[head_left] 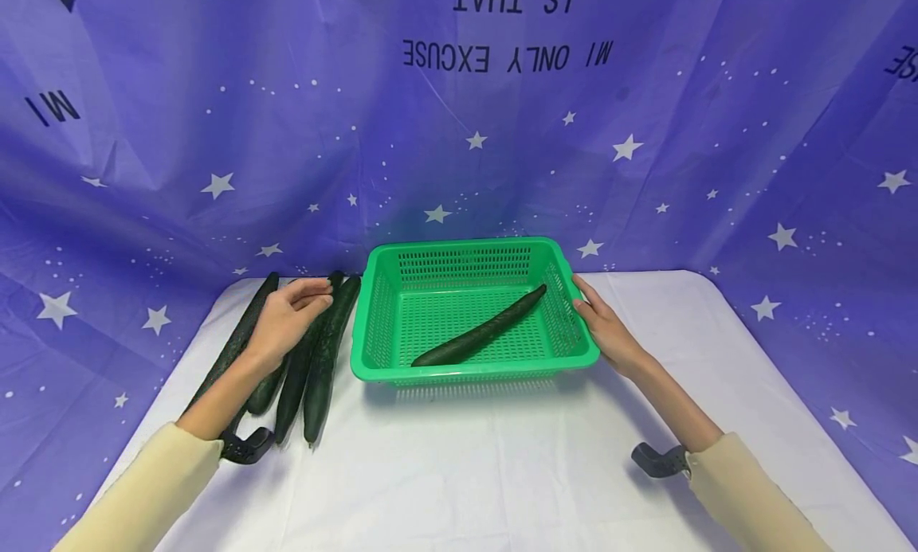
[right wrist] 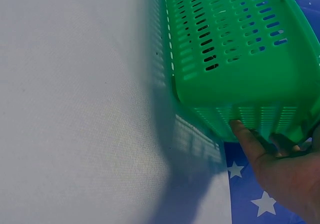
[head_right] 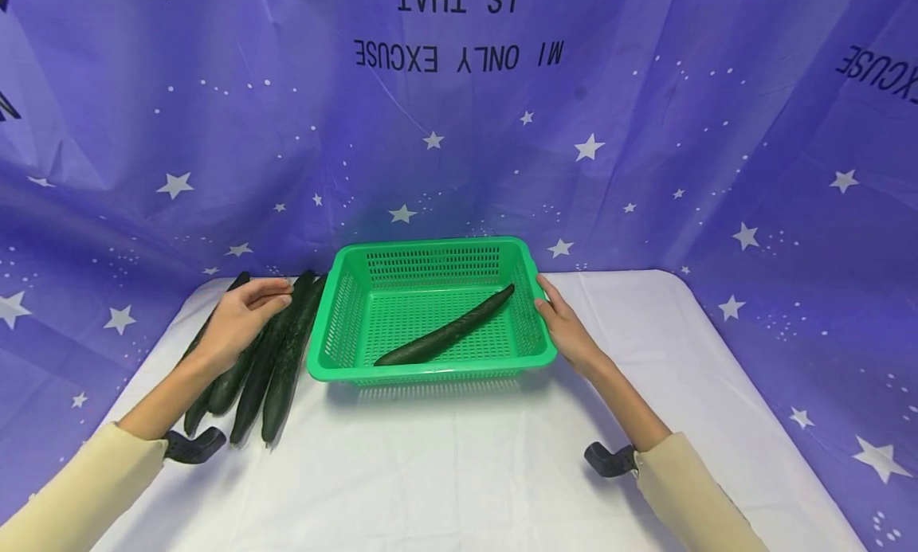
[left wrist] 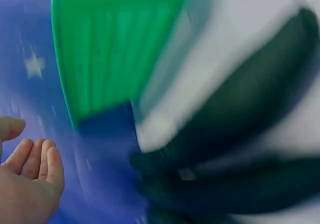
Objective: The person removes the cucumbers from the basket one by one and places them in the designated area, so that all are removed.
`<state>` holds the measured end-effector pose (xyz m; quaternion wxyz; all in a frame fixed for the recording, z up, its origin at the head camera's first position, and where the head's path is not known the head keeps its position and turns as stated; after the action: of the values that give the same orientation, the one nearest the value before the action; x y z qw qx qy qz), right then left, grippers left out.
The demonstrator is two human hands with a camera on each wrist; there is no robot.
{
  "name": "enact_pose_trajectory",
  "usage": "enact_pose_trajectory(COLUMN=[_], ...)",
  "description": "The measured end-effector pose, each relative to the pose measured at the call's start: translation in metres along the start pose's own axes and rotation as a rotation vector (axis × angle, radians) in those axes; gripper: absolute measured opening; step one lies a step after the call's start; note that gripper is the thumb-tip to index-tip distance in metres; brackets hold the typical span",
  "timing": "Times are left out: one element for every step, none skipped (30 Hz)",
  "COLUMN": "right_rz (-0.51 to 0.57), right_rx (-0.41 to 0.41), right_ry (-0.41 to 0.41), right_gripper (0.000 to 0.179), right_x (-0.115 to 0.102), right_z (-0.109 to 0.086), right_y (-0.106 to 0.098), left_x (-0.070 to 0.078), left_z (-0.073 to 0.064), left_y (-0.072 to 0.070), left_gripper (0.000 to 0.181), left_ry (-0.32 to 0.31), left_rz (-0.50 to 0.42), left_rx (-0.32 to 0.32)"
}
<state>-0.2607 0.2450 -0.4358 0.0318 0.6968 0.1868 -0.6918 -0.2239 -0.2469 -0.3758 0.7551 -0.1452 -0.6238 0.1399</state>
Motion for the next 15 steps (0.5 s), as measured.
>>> enact_pose_trajectory(right_rz=[0.003, 0.004, 0.004, 0.003, 0.001, -0.001, -0.003, -0.007, -0.008, -0.007, -0.006, -0.005, -0.004, -0.003, -0.003], right_rx=[-0.001, -0.001, -0.001, -0.001, 0.001, 0.002, 0.003, 0.005, 0.005, 0.005, 0.005, 0.005, 0.005, 0.005, 0.004], right_ry=[0.0, -0.001, 0.0, 0.0, 0.001, 0.001, 0.001, 0.001, 0.001, 0.0, 0.0, -0.001, -0.002, -0.002, -0.001], right_gripper=[0.06, 0.06, 0.06, 0.06, 0.06, 0.06, 0.06, 0.06, 0.06, 0.06, 0.06, 0.06, 0.06, 0.06, 0.06], right_x=[0.0, 0.0, 0.0, 0.001, 0.001, 0.001, 0.001, 0.001, 0.001, 0.001, 0.001, 0.001, 0.001, 0.0, 0.0], right_z=[0.0, 0.0, 0.0, 0.0, 0.0, 0.0, 0.0, 0.0, 0.0, 0.0, 0.0, 0.0, 0.0, 0.0, 0.0], right_y=[0.0, 0.0, 0.0, 0.0, 0.0, 0.0, 0.0, 0.0, 0.0, 0.0, 0.0, 0.0, 0.0, 0.0, 0.0], left_x=[0.005, 0.01, 0.014, 0.018, 0.021, 0.024, 0.027, 0.029, 0.031, 0.033, 0.034, 0.035, 0.036, 0.037, 0.037], left_z=[0.0, 0.001, 0.001, 0.001, 0.001, 0.002, 0.002, 0.002, 0.003, 0.004, 0.004, 0.005, 0.006, 0.007, 0.009], left_y=[0.008, 0.017, 0.025, 0.033, 0.042, 0.051, 0.059, 0.067, 0.076, 0.084, 0.092, 0.099, 0.106, 0.113, 0.12], left_gripper=[0.044, 0.043, 0.042, 0.041, 0.041, 0.04, 0.039, 0.039, 0.038, 0.038, 0.037, 0.037, 0.037, 0.037, 0.037], left_ry=[0.008, 0.018, 0.025, 0.032, 0.036, 0.044, 0.052, 0.057, 0.06, 0.06, 0.06, 0.061, 0.056, 0.049, 0.044], left_rz=[-0.018, -0.034, -0.045, -0.058, -0.074, -0.084, -0.098, -0.104, -0.112, -0.124, -0.129, -0.129, -0.133, -0.13, -0.129], left_rx=[-0.025, -0.05, -0.078, -0.106, -0.133, -0.159, -0.185, -0.209, -0.232, -0.254, -0.275, -0.296, -0.316, -0.333, -0.347])
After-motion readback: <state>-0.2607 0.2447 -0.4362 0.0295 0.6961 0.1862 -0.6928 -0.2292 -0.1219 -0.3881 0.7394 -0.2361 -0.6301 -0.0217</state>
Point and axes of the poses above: each hand's wrist, its own z-axis towards the middle knuckle, its own y-axis out of the palm, x = y × z, the point moved 2 cm from there along z, towards the middle knuckle, and after that the axes turned 6 degrees about -z, right-handed, at the moved point
